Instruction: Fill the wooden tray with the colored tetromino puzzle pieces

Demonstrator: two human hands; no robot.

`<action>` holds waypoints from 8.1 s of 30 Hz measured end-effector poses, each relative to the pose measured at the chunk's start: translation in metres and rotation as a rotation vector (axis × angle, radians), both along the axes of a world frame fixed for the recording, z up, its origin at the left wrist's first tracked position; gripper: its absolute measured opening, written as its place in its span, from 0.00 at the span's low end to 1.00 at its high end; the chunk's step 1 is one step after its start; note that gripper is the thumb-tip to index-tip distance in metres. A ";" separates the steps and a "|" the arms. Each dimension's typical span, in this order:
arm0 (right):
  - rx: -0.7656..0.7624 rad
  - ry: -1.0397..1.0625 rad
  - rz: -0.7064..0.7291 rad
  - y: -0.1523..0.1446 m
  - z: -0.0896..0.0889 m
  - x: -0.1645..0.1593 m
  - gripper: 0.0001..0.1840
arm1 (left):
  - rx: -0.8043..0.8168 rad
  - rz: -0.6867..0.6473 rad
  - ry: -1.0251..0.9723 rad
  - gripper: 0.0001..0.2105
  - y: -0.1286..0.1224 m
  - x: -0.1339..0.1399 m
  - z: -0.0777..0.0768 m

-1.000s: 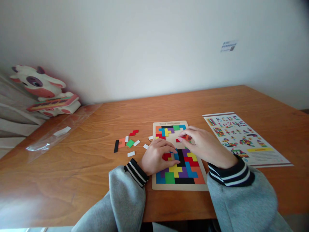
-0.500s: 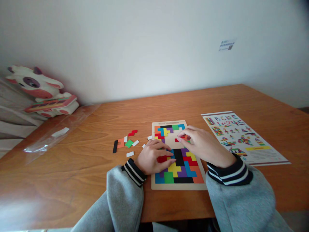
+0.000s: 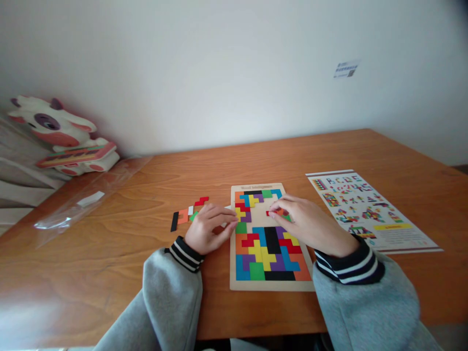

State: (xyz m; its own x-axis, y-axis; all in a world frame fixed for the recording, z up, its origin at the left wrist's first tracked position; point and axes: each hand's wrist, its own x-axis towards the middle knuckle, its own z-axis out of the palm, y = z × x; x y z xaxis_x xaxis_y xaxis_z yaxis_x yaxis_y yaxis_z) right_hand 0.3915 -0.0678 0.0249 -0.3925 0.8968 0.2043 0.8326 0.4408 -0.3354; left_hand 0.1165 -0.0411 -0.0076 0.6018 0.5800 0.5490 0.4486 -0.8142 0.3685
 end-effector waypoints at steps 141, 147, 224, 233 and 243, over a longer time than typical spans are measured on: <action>-0.205 -0.076 0.040 -0.011 -0.012 -0.025 0.17 | -0.080 -0.107 -0.031 0.03 -0.004 0.027 -0.019; -0.220 -0.117 0.069 -0.011 -0.011 -0.028 0.12 | -0.085 -0.109 -0.023 0.03 -0.003 0.027 -0.019; -0.442 0.489 0.046 -0.013 0.008 -0.032 0.07 | 0.073 -0.206 -0.186 0.19 -0.016 0.029 -0.003; -0.556 0.363 -0.130 -0.009 0.000 -0.019 0.02 | 0.043 -0.328 0.065 0.18 -0.009 0.022 -0.007; -0.481 0.131 -0.054 -0.008 -0.007 -0.015 0.07 | -0.025 -0.389 0.096 0.13 -0.010 0.025 -0.010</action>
State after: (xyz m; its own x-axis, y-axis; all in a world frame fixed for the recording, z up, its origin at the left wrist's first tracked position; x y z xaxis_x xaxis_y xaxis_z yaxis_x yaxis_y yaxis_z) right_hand 0.3761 -0.0758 0.0180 -0.3417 0.9198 -0.1930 0.7869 0.1677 -0.5938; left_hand 0.1419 -0.0511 -0.0181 0.8268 0.3116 0.4684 0.1421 -0.9212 0.3621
